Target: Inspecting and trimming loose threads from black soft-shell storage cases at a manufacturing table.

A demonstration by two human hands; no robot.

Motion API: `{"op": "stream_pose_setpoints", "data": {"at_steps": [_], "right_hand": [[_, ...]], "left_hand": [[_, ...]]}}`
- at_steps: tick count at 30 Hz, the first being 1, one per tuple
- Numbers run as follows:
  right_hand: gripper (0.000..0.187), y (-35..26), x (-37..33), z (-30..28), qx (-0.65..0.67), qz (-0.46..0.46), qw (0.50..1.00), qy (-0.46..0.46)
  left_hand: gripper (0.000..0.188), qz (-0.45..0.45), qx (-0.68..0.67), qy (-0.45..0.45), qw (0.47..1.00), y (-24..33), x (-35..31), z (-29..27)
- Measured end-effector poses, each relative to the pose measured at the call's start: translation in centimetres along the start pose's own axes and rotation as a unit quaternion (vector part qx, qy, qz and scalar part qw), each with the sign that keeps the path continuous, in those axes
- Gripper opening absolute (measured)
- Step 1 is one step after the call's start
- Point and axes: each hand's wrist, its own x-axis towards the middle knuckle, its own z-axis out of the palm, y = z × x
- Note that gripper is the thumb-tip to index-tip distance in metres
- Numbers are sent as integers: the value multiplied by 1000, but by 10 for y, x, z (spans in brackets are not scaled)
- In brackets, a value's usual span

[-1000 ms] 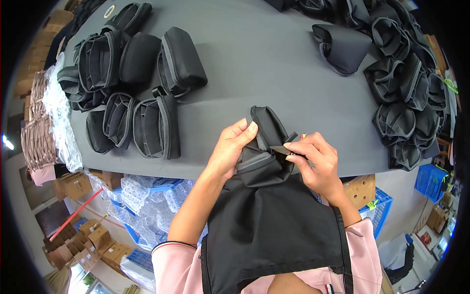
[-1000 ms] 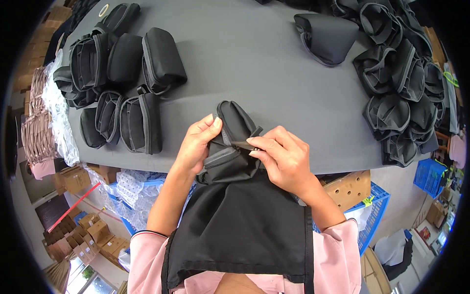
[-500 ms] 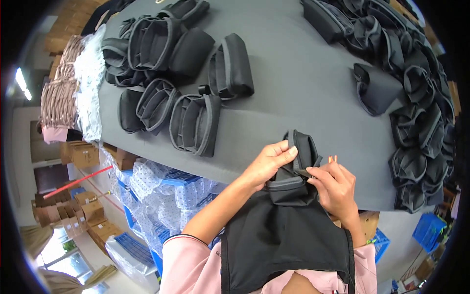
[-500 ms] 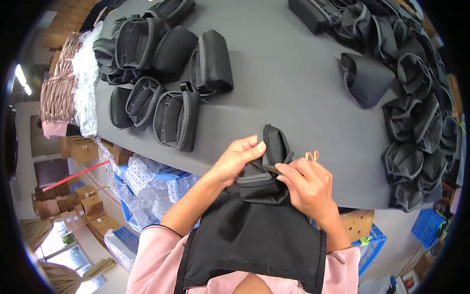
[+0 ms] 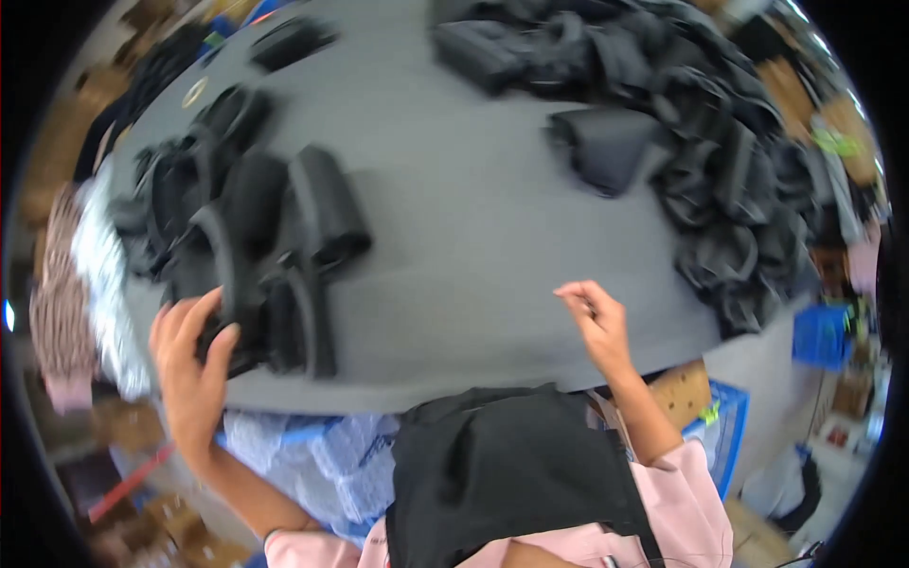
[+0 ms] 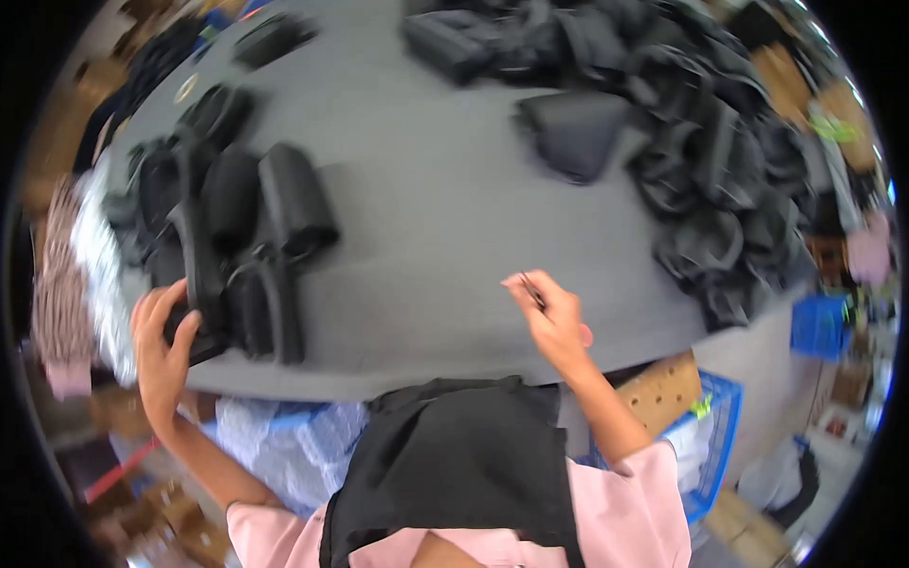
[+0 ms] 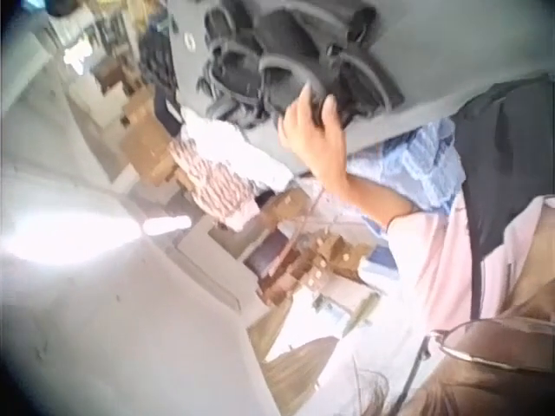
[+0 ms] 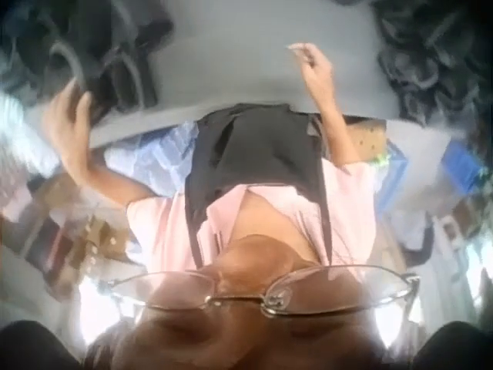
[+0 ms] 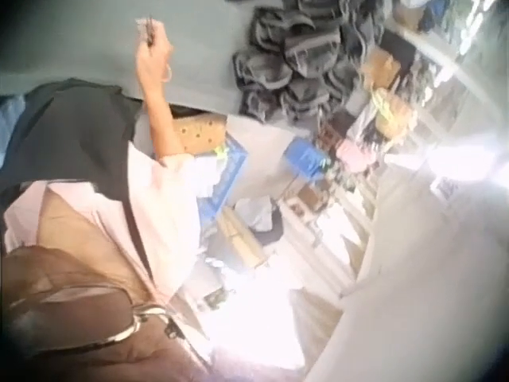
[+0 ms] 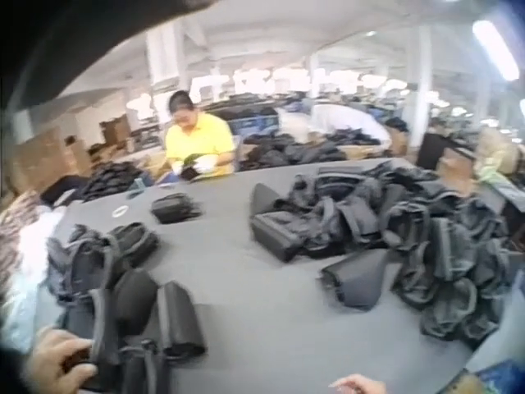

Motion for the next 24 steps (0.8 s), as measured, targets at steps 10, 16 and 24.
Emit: {"op": "stream_pose_setpoints", "data": {"at_steps": [10,16,24], "right_hand": [[27,5,123,-59,-289,-233,905,206],[41,0,223,-51,-547,-166,809,139],[32,-15,177,-74,-184,-100,967,147]], "left_hand": [[51,-216,71,11,974,-101,-11,125],[27,-119,-33,228,966,-52,11,109],[25,22,-392,53,918,105,18,137]]}}
